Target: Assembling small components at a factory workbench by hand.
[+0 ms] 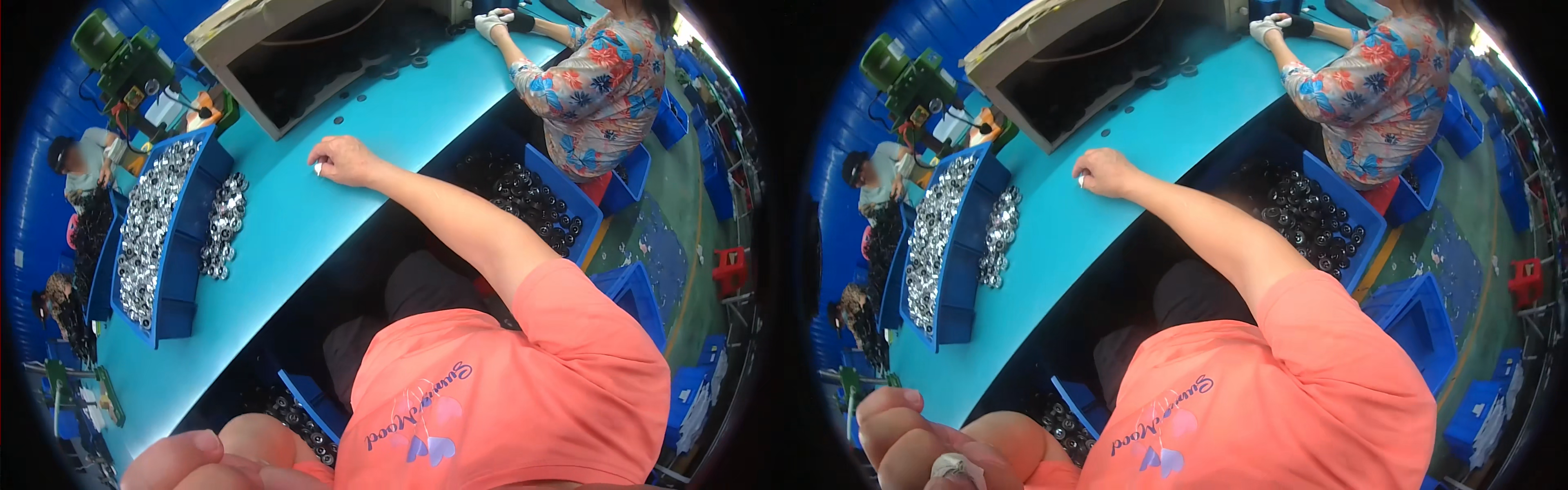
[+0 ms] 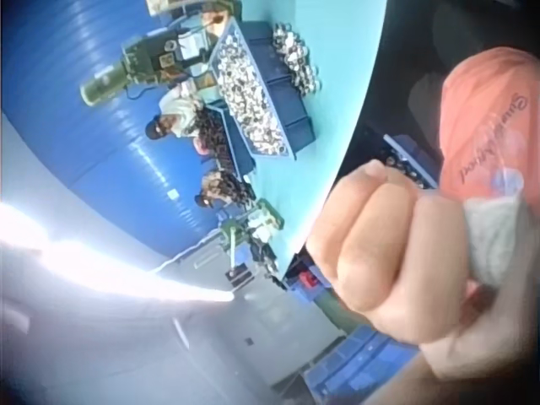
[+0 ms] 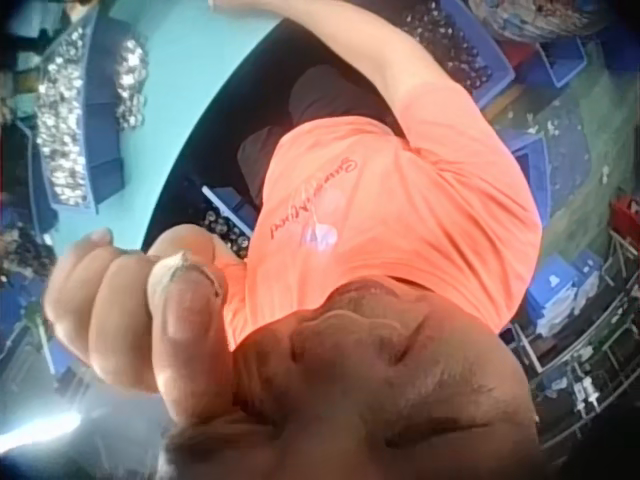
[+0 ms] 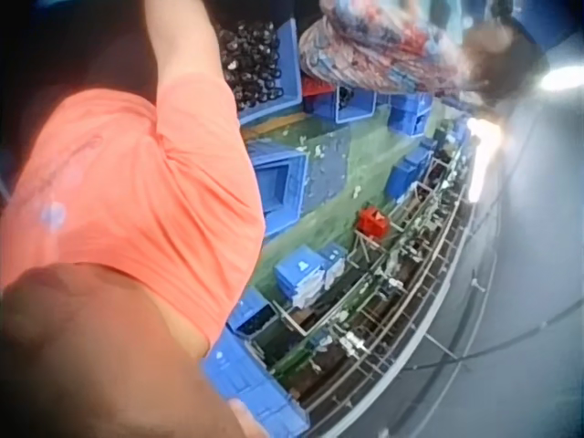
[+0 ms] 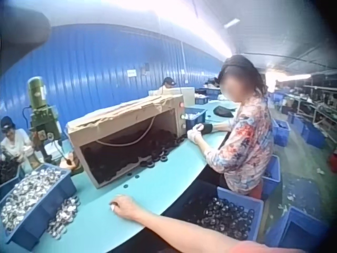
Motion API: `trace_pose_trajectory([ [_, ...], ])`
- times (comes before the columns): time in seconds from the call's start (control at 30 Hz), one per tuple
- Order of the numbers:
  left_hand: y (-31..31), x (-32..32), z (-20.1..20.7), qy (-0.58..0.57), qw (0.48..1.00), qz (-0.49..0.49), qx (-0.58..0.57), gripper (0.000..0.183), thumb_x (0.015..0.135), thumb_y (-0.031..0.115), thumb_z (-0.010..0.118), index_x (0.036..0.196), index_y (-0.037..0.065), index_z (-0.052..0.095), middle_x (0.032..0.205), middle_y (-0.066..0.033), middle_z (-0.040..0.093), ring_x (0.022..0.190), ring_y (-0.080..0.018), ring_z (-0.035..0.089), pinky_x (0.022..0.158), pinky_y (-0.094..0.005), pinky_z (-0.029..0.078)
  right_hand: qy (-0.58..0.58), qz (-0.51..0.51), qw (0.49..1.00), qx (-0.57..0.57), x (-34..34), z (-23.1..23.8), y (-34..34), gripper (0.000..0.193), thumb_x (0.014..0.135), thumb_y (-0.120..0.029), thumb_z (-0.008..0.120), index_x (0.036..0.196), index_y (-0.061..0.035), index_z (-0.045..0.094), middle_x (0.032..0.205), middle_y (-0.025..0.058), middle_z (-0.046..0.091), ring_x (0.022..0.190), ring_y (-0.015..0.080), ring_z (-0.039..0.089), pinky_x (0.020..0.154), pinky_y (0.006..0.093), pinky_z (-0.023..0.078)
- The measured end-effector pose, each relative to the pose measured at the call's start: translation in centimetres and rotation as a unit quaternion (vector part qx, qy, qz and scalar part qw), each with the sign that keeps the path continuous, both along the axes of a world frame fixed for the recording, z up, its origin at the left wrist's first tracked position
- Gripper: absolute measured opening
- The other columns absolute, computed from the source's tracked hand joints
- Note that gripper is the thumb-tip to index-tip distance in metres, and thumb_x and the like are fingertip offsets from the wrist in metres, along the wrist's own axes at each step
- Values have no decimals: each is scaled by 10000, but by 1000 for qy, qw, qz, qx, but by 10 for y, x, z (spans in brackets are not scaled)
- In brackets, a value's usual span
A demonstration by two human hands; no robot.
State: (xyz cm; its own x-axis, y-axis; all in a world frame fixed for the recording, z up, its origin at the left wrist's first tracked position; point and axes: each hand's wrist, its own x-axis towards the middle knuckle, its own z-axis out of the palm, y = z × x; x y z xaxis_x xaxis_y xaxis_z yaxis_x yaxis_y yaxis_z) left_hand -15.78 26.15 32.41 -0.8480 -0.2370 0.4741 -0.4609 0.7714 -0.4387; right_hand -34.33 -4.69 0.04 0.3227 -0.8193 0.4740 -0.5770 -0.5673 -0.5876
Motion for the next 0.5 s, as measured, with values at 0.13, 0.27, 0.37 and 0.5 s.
trace_pose_trajectory([
  [0.13,5,-3,-24,45,997,55,-14,329,1005,-28,533,1273,155,474,870,-30,472,657,-141,488,585,-300,503,23,-13,999,-25,-11,-10,-4,190,872,-135,673,1041,-97,750,982,105,690,907,272,681,839,384,556],
  [0.27,-2,-6,-35,49,997,52,-8,318,978,-25,547,1236,152,491,850,-32,483,652,-150,501,578,-306,499,8,-11,1000,4,-9,-11,-2,207,859,-158,643,1024,-99,754,1002,133,704,962,307,681,896,413,548],
  [0.37,-7,-10,-42,48,998,44,-1,309,959,-24,558,1209,149,503,835,-33,491,647,-157,510,572,-311,496,14,-6,1000,9,-5,-9,-1,213,862,-159,643,1036,-103,753,1010,132,705,964,304,683,890,416,549],
  [0.5,-12,-16,-50,49,998,35,10,298,932,-21,572,1173,146,520,816,-35,502,642,-166,523,564,-317,492,1,-1,1000,27,-4,-9,-2,212,871,-154,657,1051,-94,751,1003,124,707,947,280,684,869,398,553],
])
